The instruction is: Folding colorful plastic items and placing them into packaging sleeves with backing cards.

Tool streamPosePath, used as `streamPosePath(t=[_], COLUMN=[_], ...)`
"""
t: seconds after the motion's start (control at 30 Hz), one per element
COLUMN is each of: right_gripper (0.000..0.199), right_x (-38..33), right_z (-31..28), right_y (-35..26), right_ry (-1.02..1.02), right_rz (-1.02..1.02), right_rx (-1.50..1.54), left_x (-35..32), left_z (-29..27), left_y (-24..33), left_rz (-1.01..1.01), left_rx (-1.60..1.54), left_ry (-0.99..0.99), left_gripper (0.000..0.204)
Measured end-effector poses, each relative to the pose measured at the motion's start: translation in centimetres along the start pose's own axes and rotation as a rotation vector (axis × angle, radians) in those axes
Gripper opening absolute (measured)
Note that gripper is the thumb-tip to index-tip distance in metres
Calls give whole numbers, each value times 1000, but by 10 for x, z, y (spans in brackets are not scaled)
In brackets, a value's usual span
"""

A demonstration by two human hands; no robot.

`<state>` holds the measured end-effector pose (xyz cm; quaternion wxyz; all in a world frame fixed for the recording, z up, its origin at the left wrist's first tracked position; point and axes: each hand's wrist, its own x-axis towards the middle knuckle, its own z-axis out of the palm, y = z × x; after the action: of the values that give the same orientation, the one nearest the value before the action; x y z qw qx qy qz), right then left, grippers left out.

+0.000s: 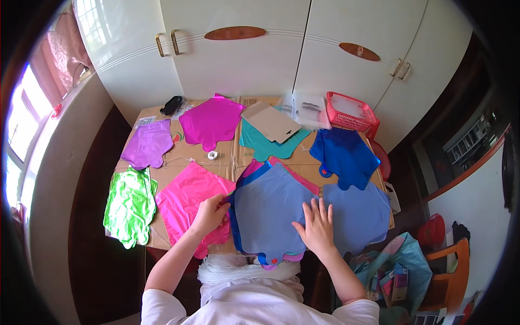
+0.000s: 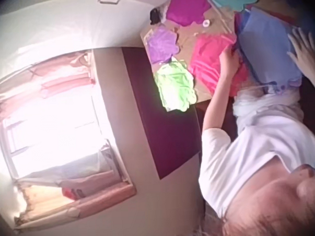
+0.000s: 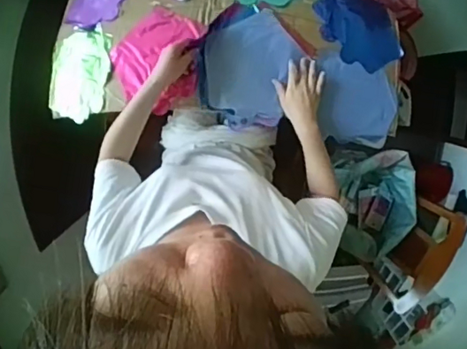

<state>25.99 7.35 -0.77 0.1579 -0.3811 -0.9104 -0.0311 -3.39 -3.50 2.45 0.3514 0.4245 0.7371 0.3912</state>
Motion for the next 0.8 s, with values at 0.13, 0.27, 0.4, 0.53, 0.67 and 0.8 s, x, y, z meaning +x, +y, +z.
streamPosePath(t=[0.13, 0.27, 0.4, 0.53, 0.67, 0.8], right_gripper=[62, 58, 56, 48, 40, 36], right_x=[16, 22, 12, -7, -10, 4], right_z=[9, 4, -20, -33, -31, -25], right_y=[6, 11, 9, 0, -15, -26], right_ry=[-36, -62, 77, 184, 243, 256], right_rz=[-33, 8, -26, -41, -40, -69], right_rx=[82, 216, 314, 446, 538, 548], left_x=[28, 9, -95, -219, -326, -341], left_z=[5, -1, -29, 0, 64, 98], left_y=[-15, 0, -6, -162, -247, -294], left_rz=[88, 225, 171, -268, -712, -454], left_rx=[35, 149, 267, 527, -24, 156], left_ry=[21, 182, -148, -126, 14, 228], left_gripper=[14, 16, 14, 31, 30, 32])
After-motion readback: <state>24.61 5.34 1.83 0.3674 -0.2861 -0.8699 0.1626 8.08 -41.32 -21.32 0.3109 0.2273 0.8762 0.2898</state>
